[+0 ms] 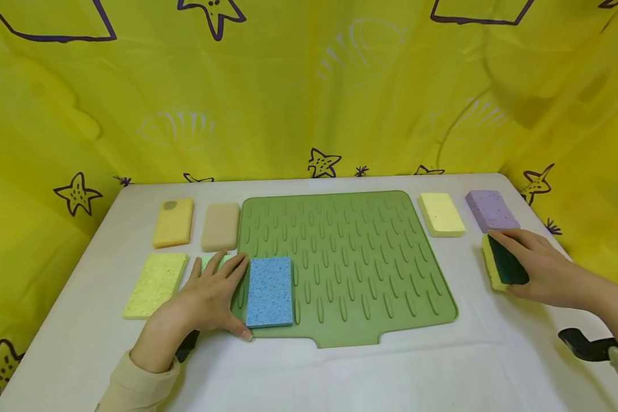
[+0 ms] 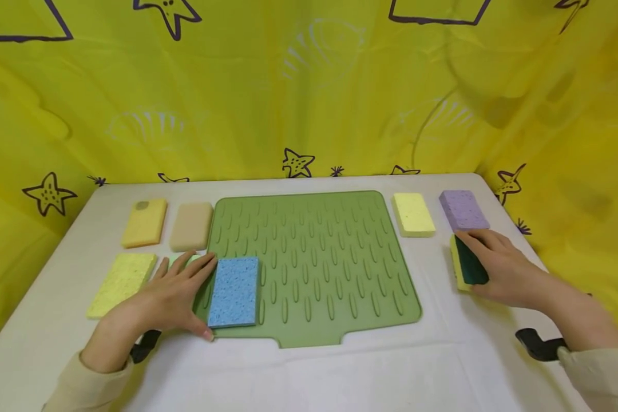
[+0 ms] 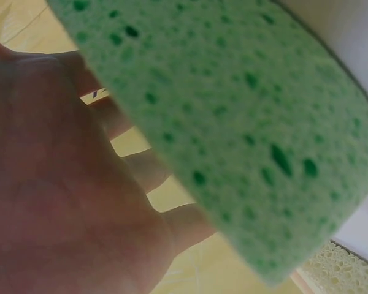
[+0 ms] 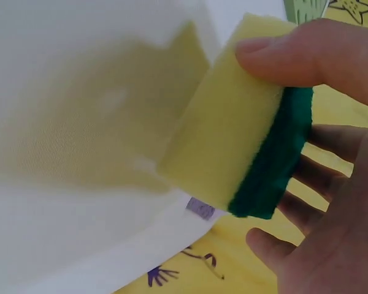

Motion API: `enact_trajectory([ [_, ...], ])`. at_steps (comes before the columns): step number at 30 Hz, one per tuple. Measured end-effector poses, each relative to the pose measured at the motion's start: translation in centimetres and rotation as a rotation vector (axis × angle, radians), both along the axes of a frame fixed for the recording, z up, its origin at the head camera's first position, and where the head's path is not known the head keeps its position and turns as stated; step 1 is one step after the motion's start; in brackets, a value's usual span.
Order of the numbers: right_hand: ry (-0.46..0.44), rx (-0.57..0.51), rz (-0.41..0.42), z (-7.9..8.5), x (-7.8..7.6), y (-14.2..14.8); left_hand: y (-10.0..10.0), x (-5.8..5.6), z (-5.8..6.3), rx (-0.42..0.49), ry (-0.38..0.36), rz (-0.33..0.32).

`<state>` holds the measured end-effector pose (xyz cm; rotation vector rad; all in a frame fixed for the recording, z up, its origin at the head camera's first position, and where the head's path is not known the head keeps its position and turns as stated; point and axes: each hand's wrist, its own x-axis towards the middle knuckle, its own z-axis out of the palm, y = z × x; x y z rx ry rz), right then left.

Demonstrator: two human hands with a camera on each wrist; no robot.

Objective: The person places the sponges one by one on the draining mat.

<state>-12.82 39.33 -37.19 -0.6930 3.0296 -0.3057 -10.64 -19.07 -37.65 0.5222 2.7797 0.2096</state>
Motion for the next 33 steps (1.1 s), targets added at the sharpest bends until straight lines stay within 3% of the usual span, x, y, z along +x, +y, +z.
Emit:
enact_trajectory([
  [7,0.111,-0.019,0.067,0.1,0.1,-1.3,0.2,0.0,-0.1,0.009,0.001,-0.004],
  [14,0.117,-0.029,0.095,0.3,0.1,-2.7,0.2,0.0,-0.1,0.005,0.001,-0.005],
  [21,0.171,-0.063,0.175,0.6,-0.2,-4.2,0.1,0.1,-0.1,-0.002,-0.002,-0.003],
  [33,0.158,0.021,0.164,1.5,0.0,-6.5,0.1,0.1,0.1,-0.011,0.008,-0.009],
])
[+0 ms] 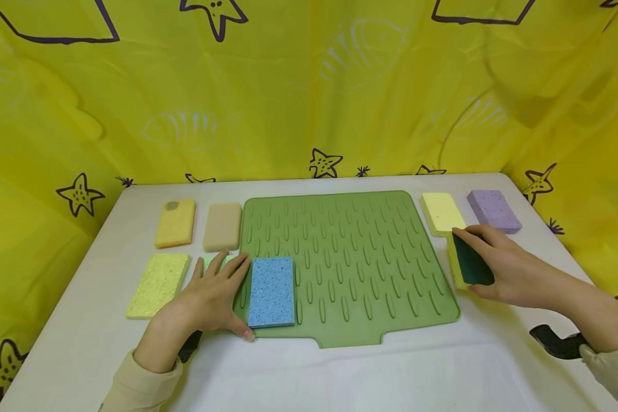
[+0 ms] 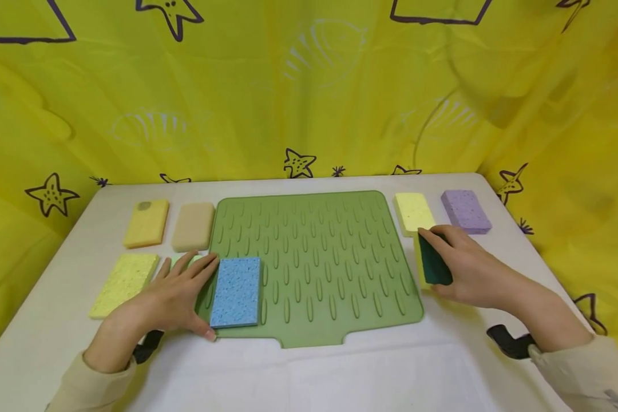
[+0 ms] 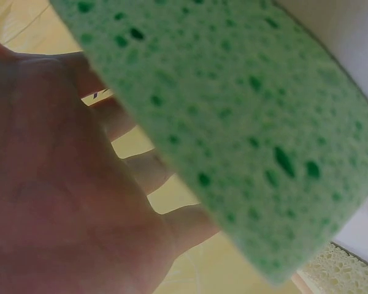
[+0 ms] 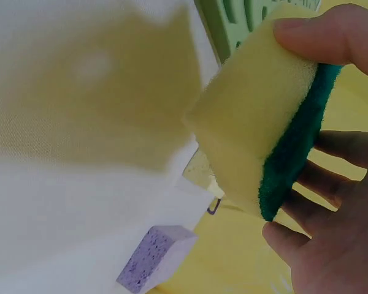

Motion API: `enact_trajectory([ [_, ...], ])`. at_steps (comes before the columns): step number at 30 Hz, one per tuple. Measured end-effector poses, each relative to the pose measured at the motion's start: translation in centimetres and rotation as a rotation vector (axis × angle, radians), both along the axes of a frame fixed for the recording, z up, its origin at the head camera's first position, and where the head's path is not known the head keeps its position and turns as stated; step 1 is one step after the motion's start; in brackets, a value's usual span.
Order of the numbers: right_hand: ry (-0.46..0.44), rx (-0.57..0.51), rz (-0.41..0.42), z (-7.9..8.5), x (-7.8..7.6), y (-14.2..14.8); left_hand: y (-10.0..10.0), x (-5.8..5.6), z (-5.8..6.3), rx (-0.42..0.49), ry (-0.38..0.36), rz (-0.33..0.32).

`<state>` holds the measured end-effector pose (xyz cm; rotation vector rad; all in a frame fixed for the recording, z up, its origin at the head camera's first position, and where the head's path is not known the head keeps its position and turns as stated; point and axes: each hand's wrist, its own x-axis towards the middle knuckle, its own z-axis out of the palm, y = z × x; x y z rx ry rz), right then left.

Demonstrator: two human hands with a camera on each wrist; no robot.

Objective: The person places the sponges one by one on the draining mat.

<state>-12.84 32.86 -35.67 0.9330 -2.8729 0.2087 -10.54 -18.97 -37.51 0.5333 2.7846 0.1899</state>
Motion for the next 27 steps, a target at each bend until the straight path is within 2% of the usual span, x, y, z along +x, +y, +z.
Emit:
enact_trajectory([
  [5,0.019,-0.002,0.028,0.0,-0.1,-0.8,0.0,0.0,0.0,0.002,0.0,-0.001],
  [27,-0.075,-0.036,0.05,0.1,-0.3,-4.8,-0.1,0.0,0.0,0.007,-0.005,0.004],
])
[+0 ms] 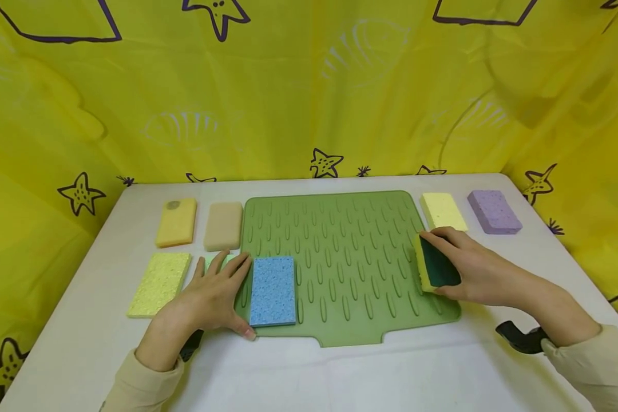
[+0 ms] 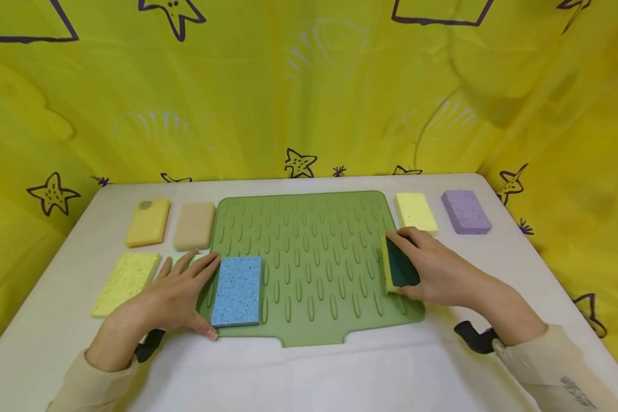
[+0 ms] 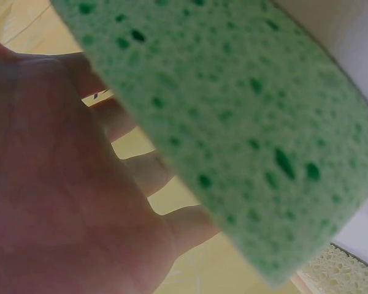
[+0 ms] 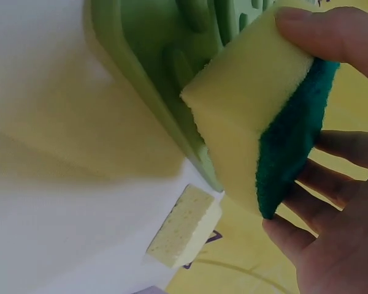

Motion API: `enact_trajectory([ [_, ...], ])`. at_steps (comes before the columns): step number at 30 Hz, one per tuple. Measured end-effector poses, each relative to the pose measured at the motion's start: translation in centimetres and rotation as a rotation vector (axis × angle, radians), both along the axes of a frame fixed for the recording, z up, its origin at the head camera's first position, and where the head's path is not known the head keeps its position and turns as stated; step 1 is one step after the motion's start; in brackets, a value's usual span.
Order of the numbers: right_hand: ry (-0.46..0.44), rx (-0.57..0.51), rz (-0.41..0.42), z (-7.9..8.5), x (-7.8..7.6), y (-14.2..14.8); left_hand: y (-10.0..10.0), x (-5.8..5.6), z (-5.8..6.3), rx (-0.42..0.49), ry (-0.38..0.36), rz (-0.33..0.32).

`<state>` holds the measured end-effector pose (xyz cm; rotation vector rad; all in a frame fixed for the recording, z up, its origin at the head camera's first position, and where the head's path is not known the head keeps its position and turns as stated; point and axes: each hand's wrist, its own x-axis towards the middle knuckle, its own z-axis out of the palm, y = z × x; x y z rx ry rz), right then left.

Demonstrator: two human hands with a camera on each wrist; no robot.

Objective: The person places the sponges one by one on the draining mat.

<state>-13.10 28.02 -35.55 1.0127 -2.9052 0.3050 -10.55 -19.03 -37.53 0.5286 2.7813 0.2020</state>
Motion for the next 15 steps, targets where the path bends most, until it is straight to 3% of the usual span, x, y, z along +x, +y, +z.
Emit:
enact_trajectory([
  [15,-0.079,0.002,-0.005,-0.1,-0.4,-1.4,-0.1,0.0,0.0,-0.007,0.012,-0.013],
])
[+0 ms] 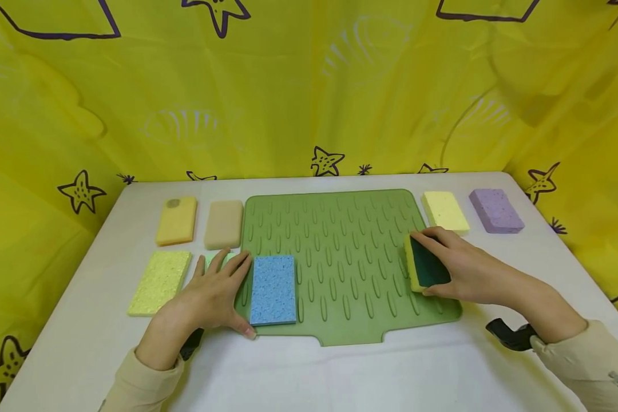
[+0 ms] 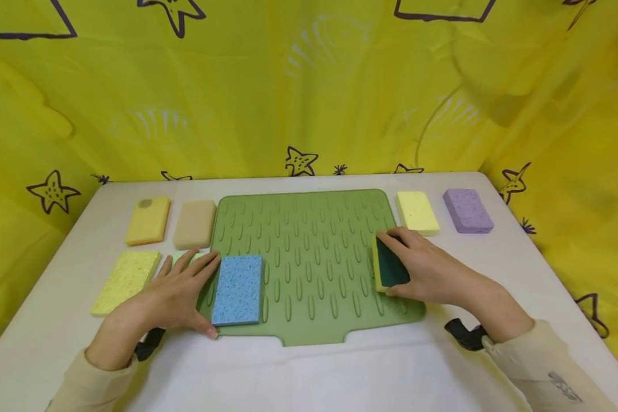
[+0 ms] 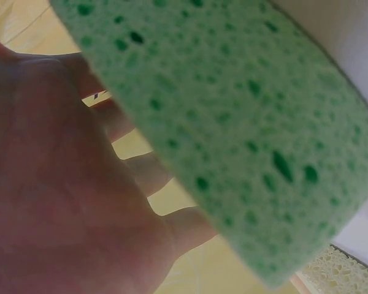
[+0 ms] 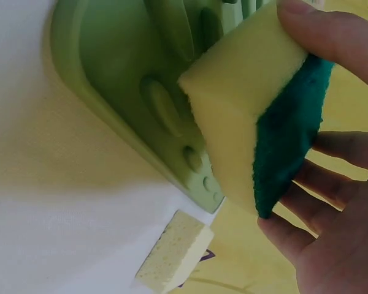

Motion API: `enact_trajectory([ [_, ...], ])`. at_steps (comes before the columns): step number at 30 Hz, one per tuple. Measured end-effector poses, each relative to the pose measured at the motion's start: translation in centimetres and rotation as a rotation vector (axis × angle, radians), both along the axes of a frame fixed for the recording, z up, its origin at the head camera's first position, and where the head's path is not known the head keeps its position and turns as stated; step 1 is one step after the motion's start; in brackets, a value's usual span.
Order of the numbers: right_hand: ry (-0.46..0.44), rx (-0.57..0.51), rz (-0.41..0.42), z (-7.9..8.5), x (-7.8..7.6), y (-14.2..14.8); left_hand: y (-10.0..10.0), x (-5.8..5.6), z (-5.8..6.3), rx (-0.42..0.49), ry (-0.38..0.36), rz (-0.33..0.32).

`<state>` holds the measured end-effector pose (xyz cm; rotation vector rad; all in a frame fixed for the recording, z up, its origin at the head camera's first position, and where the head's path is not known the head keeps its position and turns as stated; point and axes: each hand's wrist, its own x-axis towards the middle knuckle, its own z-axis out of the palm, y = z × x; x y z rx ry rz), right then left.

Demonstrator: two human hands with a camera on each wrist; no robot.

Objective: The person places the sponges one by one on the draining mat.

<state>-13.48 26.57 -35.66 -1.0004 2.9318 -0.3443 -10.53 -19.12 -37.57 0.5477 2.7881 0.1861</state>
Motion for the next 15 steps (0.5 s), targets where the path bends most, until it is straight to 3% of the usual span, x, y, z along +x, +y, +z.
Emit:
enact_trajectory([
  [8,-0.049,-0.013,-0.015,0.4,-0.1,-1.0,-0.2,0.2,0.1,-0.003,-0.011,0.016],
  [15,-0.036,-0.026,-0.001,0.1,0.0,-2.0,-0.3,0.1,0.2,-0.002,-0.008,0.011],
])
